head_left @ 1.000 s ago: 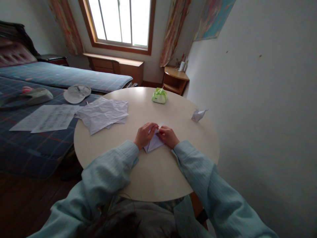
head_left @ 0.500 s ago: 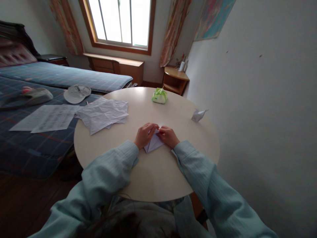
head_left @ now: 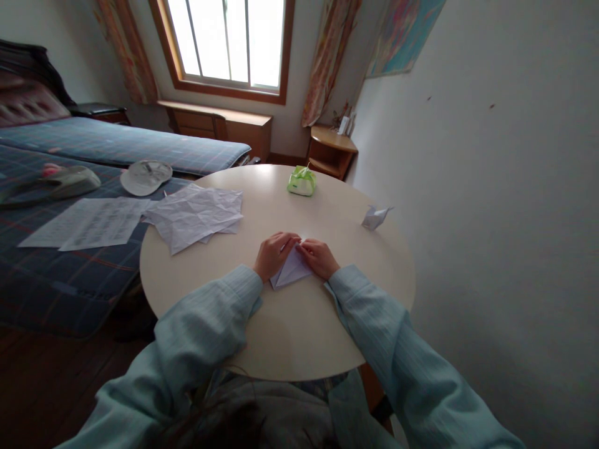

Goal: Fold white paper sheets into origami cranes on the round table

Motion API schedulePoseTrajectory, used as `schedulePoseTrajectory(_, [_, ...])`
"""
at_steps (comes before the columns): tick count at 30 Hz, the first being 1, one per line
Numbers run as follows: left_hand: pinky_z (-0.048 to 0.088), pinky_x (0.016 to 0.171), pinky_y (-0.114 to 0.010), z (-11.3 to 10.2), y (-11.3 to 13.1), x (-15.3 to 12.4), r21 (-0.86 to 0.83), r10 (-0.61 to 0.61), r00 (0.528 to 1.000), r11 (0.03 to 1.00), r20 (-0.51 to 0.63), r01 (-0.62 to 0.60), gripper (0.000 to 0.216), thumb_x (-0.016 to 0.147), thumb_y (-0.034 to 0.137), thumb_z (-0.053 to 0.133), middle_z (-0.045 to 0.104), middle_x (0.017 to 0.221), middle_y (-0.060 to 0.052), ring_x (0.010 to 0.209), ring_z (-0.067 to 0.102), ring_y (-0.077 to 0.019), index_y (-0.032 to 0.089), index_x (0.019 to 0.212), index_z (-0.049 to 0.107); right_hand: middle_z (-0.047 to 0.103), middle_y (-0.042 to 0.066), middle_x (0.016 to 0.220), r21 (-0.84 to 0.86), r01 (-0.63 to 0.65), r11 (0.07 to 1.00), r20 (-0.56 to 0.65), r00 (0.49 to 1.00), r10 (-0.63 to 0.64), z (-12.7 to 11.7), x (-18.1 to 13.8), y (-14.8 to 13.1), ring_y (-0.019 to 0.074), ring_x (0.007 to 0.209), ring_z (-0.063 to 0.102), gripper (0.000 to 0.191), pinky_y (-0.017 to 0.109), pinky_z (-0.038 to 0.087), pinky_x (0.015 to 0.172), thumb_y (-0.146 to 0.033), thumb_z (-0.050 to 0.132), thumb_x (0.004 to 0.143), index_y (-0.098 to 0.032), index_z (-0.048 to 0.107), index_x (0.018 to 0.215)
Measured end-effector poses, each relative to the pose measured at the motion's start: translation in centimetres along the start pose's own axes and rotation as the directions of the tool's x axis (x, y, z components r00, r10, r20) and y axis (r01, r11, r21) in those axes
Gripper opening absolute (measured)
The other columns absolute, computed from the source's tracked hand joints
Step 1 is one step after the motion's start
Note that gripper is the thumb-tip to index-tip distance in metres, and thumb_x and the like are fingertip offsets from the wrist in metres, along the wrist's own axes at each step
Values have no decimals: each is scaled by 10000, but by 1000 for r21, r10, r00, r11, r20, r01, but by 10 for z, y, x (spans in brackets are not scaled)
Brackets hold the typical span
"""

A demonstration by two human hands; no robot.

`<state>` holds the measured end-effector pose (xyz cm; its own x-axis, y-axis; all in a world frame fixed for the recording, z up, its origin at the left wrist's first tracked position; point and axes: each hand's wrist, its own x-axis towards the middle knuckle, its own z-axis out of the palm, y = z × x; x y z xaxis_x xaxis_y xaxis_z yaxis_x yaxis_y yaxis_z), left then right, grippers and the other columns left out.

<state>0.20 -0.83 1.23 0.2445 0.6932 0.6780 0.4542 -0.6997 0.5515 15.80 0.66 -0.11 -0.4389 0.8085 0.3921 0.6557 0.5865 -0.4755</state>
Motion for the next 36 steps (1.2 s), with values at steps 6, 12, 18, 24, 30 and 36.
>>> schedulePoseTrajectory(6, [465, 738, -246, 2, -3, 0, 28, -10, 1000, 1000, 2, 10, 203, 832, 307, 454, 674, 830, -30, 783, 614, -131, 199, 839, 625, 439, -7, 573, -1, 7, 1000, 2, 1000, -7, -2, -1, -4, 91, 562, 410, 393, 207, 312, 555, -339, 341, 862, -163, 475, 537])
schedulePoseTrajectory(12, [470, 730, -236, 2, -5, -2, 29, -15, 999, 999, 32, 14, 212, 847, 279, 426, 678, 865, -24, 793, 622, -128, 206, 887, 620, 474, -8, 596, 51, 49, 998, -53, 998, -47, 0, -1, -3, 92, 575, 404, 275, 203, 323, 560, -322, 452, 799, -165, 497, 578])
schedulePoseTrajectory(18, [449, 822, -287, 3, -7, 0, 114, -15, 1000, 993, 6, 14, 263, 813, 261, 482, 641, 968, -47, 904, 574, -157, 199, 1062, 538, 508, -1, 565, 7, -62, 998, -65, 996, 63, 1, -1, 0, 97, 555, 416, 297, 209, 310, 543, -302, 426, 811, -163, 503, 560])
schedulePoseTrajectory(24, [402, 875, -395, 8, -25, -4, 313, -217, 975, 924, -41, 219, 569, 669, 250, 644, 559, 1078, -119, 1001, 500, -238, 149, 1175, 407, 528, 10, 544, -97, -265, 959, -168, 954, 247, -2, 0, 5, 98, 508, 413, 277, 216, 267, 500, -302, 435, 790, -159, 525, 571])
schedulePoseTrajectory(30, [423, 822, -387, 10, -31, -6, 361, -311, 950, 889, 23, 282, 608, 621, 239, 677, 592, 1002, -115, 946, 516, -258, 135, 1159, 415, 541, -2, 569, -134, -253, 958, -124, 964, 237, -1, 0, 7, 92, 518, 416, 219, 206, 268, 503, -338, 519, 732, -157, 561, 614])
schedulePoseTrajectory(36, [437, 812, -366, 12, -33, -7, 271, -251, 968, 934, 29, 234, 569, 618, 159, 663, 593, 985, -82, 929, 543, -232, 182, 1133, 422, 604, 26, 633, -108, -286, 952, -112, 955, 275, -2, 0, 5, 113, 546, 472, 193, 215, 290, 512, -318, 505, 753, -158, 606, 720])
